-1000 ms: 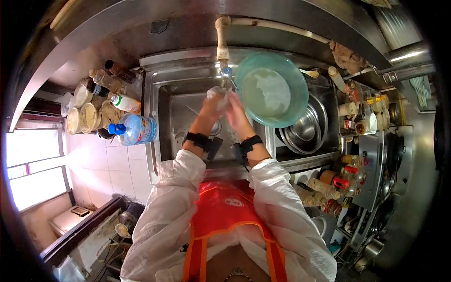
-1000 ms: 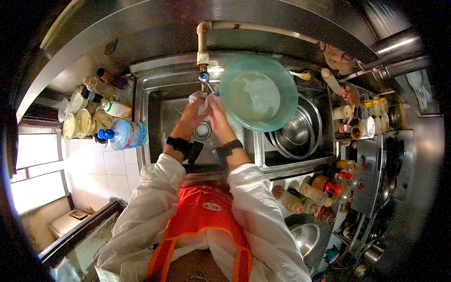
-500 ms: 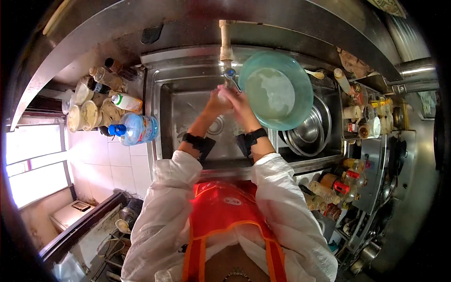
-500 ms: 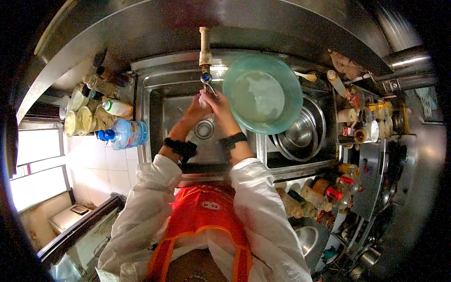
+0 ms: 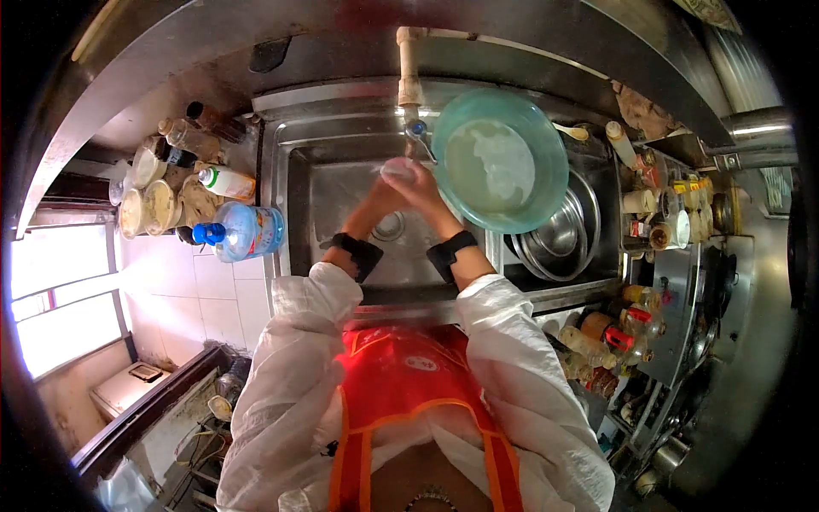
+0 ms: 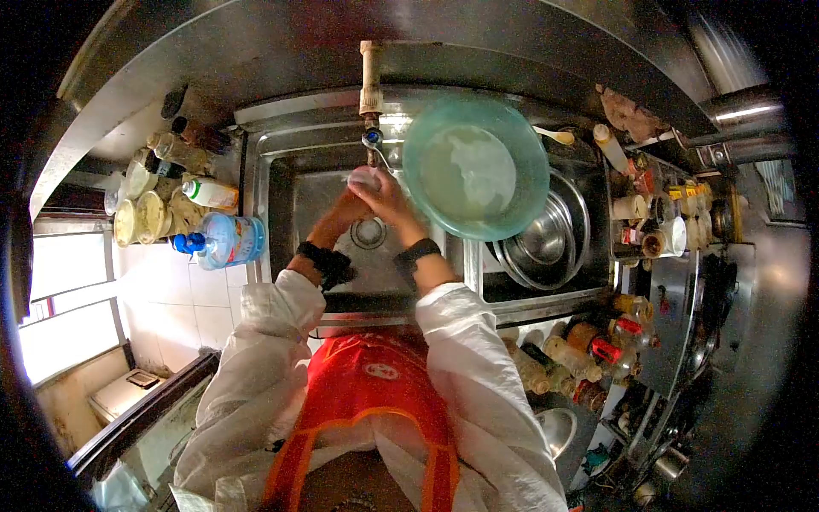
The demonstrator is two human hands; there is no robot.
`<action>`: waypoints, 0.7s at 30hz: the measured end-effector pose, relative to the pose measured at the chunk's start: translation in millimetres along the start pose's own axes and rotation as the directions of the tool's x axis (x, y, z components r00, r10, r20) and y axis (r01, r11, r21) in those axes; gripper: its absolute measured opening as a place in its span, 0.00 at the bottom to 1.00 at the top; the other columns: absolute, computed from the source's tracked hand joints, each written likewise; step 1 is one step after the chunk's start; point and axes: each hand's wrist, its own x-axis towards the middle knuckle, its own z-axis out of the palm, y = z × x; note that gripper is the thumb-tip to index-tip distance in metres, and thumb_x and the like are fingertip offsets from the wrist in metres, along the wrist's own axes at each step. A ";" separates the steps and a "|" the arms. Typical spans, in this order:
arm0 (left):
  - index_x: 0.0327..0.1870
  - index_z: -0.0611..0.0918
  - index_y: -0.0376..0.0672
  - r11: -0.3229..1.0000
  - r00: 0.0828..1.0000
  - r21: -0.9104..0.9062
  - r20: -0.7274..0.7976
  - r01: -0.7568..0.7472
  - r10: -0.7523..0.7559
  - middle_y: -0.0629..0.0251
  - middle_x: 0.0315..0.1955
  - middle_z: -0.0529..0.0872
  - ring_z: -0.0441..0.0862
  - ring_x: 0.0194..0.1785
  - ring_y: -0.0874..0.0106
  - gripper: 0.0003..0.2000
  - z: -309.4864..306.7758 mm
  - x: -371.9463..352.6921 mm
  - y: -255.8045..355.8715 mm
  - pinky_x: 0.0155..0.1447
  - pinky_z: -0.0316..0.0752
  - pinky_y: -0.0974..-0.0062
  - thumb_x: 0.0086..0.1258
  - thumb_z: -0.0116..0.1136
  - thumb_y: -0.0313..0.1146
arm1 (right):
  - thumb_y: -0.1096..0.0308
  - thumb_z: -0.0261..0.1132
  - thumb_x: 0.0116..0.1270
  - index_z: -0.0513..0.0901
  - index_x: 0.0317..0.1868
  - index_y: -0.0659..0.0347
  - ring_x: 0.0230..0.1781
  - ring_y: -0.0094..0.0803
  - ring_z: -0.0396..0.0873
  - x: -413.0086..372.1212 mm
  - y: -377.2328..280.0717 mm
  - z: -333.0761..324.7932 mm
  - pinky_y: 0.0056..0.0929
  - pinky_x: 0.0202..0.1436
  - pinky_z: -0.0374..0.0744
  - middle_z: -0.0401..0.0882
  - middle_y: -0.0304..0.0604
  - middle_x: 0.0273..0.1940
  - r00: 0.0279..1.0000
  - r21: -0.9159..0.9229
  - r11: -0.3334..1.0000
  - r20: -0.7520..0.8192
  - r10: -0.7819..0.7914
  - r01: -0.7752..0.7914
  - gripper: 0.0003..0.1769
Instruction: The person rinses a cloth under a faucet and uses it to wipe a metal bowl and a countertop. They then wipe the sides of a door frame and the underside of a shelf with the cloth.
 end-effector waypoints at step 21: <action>0.28 0.79 0.33 0.908 0.932 0.265 -0.254 0.323 -0.258 0.53 0.26 0.82 0.80 0.34 0.62 0.14 11.2 0.6 7.4 0.38 0.74 0.66 0.53 0.57 0.39 | 0.62 0.51 0.63 0.75 0.36 0.60 0.32 0.18 0.66 -5.6 -51.3 -17.5 0.21 0.36 0.67 0.71 0.31 0.31 0.912 0.582 0.742 -0.002 0.410 -0.332 0.11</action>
